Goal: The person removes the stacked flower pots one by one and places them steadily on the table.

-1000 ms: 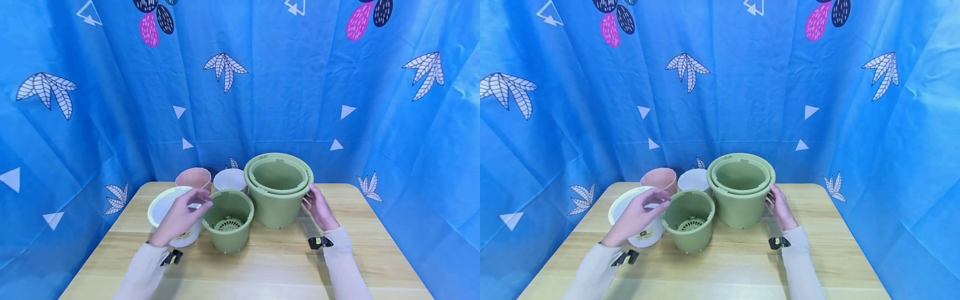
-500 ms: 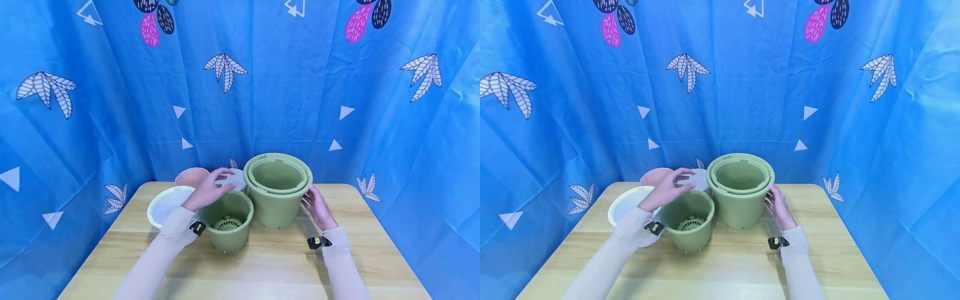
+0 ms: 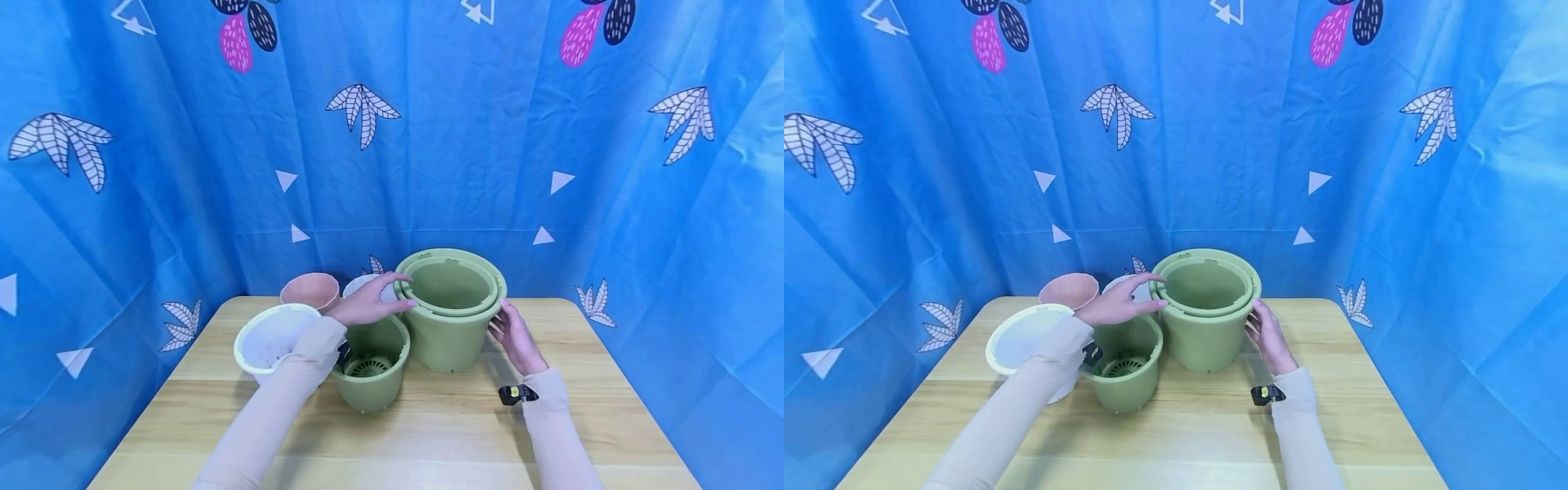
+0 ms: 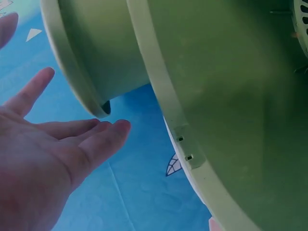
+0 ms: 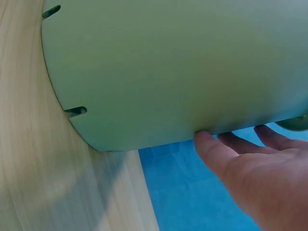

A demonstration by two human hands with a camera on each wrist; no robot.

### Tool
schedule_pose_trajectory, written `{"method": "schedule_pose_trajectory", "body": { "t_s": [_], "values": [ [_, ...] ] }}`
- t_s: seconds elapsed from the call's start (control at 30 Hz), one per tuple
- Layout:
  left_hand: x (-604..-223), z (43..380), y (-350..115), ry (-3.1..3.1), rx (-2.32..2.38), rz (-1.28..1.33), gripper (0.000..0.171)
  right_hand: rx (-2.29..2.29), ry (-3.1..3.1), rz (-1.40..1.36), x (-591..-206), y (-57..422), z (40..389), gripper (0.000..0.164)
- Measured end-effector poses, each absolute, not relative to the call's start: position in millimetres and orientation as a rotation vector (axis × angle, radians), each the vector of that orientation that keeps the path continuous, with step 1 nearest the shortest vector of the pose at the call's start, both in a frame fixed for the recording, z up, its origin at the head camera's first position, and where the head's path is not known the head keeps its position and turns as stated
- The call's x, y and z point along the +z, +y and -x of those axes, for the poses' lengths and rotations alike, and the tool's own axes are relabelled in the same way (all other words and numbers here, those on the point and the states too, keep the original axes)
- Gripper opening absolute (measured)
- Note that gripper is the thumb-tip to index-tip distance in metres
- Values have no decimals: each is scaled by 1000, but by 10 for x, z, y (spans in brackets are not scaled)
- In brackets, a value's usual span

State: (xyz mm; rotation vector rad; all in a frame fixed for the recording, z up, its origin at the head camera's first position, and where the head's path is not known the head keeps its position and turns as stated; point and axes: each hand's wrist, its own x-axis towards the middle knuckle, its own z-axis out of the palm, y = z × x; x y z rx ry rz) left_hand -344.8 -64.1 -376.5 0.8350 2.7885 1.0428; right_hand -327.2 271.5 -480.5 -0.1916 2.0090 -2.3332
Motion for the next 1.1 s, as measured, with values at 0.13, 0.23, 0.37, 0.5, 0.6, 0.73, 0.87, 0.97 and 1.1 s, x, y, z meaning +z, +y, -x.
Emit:
{"method": "schedule_pose_trajectory", "body": {
  "t_s": [0.13,0.23,0.37,0.5,0.6,0.73,0.87,0.97,1.1],
  "values": [
    [-3781,3481,-609,2778,964,-858,63,-2328,2003,198,-4794,2700,3268,66],
    [-3774,3478,-592,2758,935,-869,61,-2323,1999,197,-4785,2681,3275,70],
    [-3763,3475,-554,2734,913,-876,57,-2334,1975,196,-4777,2679,3275,69],
    [-3773,3495,-499,2739,884,-894,54,-2341,1983,182,-4774,2693,3265,61],
    [-3776,3515,-460,2746,876,-896,54,-2334,1988,184,-4779,2704,3271,54],
    [-3756,3551,-416,2762,840,-887,53,-2345,1969,184,-4790,2719,3287,51],
    [-3737,3578,-392,2784,760,-850,55,-2352,1971,190,-4791,2720,3302,52],
    [-3726,3590,-392,2794,699,-830,57,-2353,1971,205,-4783,2709,3314,52],
    [-3704,3601,-380,2768,646,-862,57,-2369,1950,200,-4785,2704,3329,55]
  ]
}}
